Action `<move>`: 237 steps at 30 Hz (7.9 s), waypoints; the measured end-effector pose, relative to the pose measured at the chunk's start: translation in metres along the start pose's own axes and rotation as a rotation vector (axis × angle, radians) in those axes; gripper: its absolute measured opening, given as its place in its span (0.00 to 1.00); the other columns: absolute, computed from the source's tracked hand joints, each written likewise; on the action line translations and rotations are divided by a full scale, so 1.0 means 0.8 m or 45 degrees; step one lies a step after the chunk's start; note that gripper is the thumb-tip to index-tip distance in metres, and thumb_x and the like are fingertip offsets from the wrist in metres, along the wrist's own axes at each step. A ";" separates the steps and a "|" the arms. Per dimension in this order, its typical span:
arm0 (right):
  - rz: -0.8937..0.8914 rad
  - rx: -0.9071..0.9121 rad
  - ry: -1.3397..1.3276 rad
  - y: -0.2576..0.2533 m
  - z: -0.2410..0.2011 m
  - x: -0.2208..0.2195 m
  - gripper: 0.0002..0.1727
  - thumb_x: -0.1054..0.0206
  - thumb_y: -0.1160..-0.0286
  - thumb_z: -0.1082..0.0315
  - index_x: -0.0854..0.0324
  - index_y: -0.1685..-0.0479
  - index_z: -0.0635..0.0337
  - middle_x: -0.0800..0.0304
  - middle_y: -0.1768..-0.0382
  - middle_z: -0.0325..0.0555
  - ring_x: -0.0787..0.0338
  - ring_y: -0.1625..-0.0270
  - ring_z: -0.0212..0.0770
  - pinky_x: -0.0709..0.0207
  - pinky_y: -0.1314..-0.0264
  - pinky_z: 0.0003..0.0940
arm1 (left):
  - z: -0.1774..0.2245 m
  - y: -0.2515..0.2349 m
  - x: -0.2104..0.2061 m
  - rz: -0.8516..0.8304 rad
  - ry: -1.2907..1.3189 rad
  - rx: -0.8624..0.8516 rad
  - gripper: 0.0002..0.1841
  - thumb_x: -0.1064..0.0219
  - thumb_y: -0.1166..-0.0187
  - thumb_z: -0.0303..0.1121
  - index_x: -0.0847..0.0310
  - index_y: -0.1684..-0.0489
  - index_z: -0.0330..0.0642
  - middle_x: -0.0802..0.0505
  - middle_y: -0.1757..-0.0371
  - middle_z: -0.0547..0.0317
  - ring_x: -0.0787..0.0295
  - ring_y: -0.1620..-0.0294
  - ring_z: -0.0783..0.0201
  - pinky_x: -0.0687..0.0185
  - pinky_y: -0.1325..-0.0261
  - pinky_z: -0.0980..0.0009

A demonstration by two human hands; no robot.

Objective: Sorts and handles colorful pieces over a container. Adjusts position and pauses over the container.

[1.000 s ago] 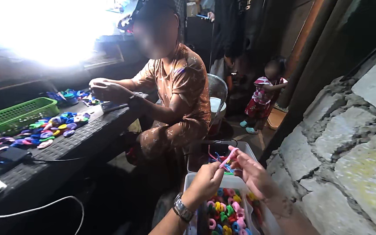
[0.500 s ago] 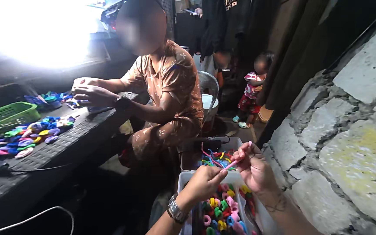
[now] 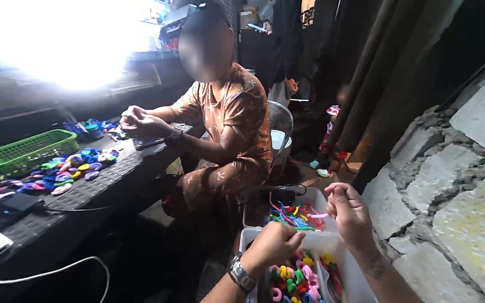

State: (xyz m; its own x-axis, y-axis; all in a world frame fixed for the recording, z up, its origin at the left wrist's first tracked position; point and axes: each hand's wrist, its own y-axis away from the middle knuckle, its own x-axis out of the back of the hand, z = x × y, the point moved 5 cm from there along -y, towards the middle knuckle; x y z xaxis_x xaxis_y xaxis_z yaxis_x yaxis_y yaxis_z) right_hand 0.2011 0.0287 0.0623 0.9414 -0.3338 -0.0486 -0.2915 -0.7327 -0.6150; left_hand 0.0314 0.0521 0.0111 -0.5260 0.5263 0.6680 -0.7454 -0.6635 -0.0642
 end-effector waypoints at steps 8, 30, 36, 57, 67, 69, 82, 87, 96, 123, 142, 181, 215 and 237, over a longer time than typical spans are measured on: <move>-0.407 0.051 0.750 -0.004 0.045 -0.035 0.18 0.48 0.10 0.64 0.10 0.46 0.60 0.07 0.55 0.49 0.09 0.55 0.39 0.16 0.47 0.41 | -0.003 0.003 0.014 0.263 0.343 0.069 0.11 0.35 0.15 0.34 0.21 0.50 0.33 0.14 0.59 0.52 0.13 0.69 0.66 0.11 0.60 0.68; -1.821 -0.651 1.303 0.123 0.081 -0.081 0.18 0.38 0.15 0.59 0.20 0.33 0.57 0.16 0.37 0.61 0.14 0.36 0.63 0.22 0.36 0.65 | -0.020 0.012 0.037 0.812 0.357 -0.011 0.10 0.37 0.18 0.32 0.19 0.55 0.32 0.14 0.59 0.53 0.14 0.65 0.70 0.14 0.57 0.72; -1.813 -0.613 1.221 0.117 0.077 -0.082 0.14 0.41 0.14 0.65 0.17 0.40 0.62 0.12 0.45 0.63 0.13 0.38 0.65 0.24 0.38 0.68 | -0.023 0.012 0.034 0.808 0.422 -0.049 0.09 0.38 0.17 0.32 0.19 0.57 0.33 0.14 0.61 0.56 0.15 0.65 0.71 0.15 0.57 0.73; -0.440 -0.753 -0.021 0.047 0.046 -0.046 0.09 0.35 0.21 0.76 0.17 0.47 0.66 0.09 0.58 0.44 0.08 0.61 0.32 0.11 0.55 0.28 | -0.010 0.006 0.023 0.610 0.366 -0.279 0.07 0.31 0.23 0.25 0.12 0.53 0.33 0.11 0.50 0.53 0.12 0.56 0.74 0.12 0.52 0.78; -0.431 -0.498 -0.735 0.048 0.048 -0.040 0.09 0.23 0.33 0.72 0.09 0.60 0.45 0.06 0.63 0.36 0.11 0.68 0.25 0.15 0.64 0.21 | -0.013 0.009 0.030 0.583 0.998 -0.314 0.04 0.42 0.17 0.21 0.24 0.54 0.38 0.09 0.57 0.64 0.12 0.61 0.74 0.14 0.56 0.75; -0.557 -0.384 -0.802 0.045 0.048 -0.039 0.08 0.25 0.30 0.68 0.08 0.57 0.41 0.07 0.62 0.32 0.11 0.66 0.24 0.15 0.62 0.20 | -0.017 0.009 0.034 0.639 1.166 -0.320 0.05 0.45 0.17 0.21 0.27 0.54 0.42 0.08 0.56 0.64 0.12 0.63 0.74 0.14 0.58 0.76; -0.390 -0.725 -0.549 0.054 0.049 -0.046 0.13 0.41 0.16 0.66 0.13 0.42 0.53 0.07 0.51 0.38 0.09 0.55 0.31 0.13 0.55 0.27 | 0.003 0.013 0.026 0.599 0.530 -0.477 0.06 0.33 0.20 0.24 0.18 0.55 0.27 0.12 0.55 0.52 0.13 0.57 0.71 0.13 0.51 0.75; -0.192 -0.735 -0.736 0.051 0.064 -0.040 0.13 0.41 0.17 0.70 0.08 0.56 0.51 0.07 0.53 0.36 0.10 0.59 0.29 0.13 0.53 0.26 | 0.012 0.011 0.017 0.376 0.365 -0.666 0.06 0.33 0.20 0.23 0.16 0.60 0.25 0.12 0.59 0.46 0.15 0.54 0.65 0.18 0.45 0.72; -0.053 -0.975 -1.031 0.045 0.070 -0.027 0.11 0.38 0.18 0.63 0.09 0.60 0.44 0.06 0.58 0.35 0.07 0.58 0.32 0.10 0.53 0.32 | 0.009 0.011 0.017 0.225 0.427 -0.697 0.11 0.43 0.15 0.25 0.17 0.61 0.25 0.16 0.64 0.50 0.21 0.60 0.69 0.25 0.51 0.76; 0.206 -0.867 -0.936 0.029 0.063 -0.014 0.18 0.63 0.05 0.67 0.25 0.56 0.49 0.22 0.82 0.29 0.21 0.82 0.24 0.20 0.74 0.19 | 0.017 0.012 0.002 0.097 0.143 -0.731 0.18 0.45 0.10 0.32 0.19 0.70 0.30 0.18 0.69 0.50 0.21 0.63 0.62 0.24 0.54 0.70; 0.374 -0.600 -0.774 -0.009 0.025 -0.013 0.15 0.59 0.06 0.67 0.26 0.55 0.46 0.27 0.85 0.23 0.26 0.84 0.21 0.25 0.78 0.16 | 0.036 0.016 0.007 0.047 -0.055 -0.979 0.11 0.39 0.17 0.24 0.15 0.69 0.31 0.12 0.65 0.46 0.13 0.60 0.55 0.17 0.50 0.61; -1.402 -0.134 1.007 0.087 0.044 -0.065 0.15 0.28 0.28 0.63 0.10 0.47 0.62 0.09 0.47 0.61 0.09 0.47 0.60 0.17 0.42 0.61 | 0.003 -0.001 0.030 0.547 0.051 -0.165 0.15 0.43 0.25 0.21 0.18 0.42 0.30 0.12 0.44 0.41 0.11 0.46 0.51 0.14 0.41 0.54; -0.678 -0.072 -0.005 0.056 0.051 -0.026 0.08 0.33 0.22 0.61 0.09 0.57 0.50 0.08 0.54 0.33 0.11 0.55 0.23 0.16 0.53 0.20 | 0.008 0.011 0.028 0.719 0.300 -0.472 0.09 0.37 0.17 0.25 0.14 0.56 0.26 0.10 0.60 0.48 0.13 0.61 0.69 0.16 0.52 0.75; -0.846 -0.158 -1.048 0.054 0.034 -0.025 0.11 0.37 0.15 0.55 0.09 0.47 0.39 0.09 0.50 0.31 0.11 0.49 0.29 0.16 0.44 0.25 | -0.010 0.003 0.031 0.714 0.620 -0.059 0.12 0.41 0.13 0.35 0.20 0.66 0.38 0.19 0.74 0.67 0.25 0.74 0.79 0.28 0.66 0.80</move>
State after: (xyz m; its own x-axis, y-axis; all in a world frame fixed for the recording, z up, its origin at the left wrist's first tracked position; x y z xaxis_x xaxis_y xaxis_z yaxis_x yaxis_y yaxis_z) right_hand 0.1745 0.0200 0.0153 0.7290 0.6253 -0.2785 0.3517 -0.6912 -0.6313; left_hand 0.0135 0.0679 0.0218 -0.9465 0.2986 0.1226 -0.3227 -0.8844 -0.3373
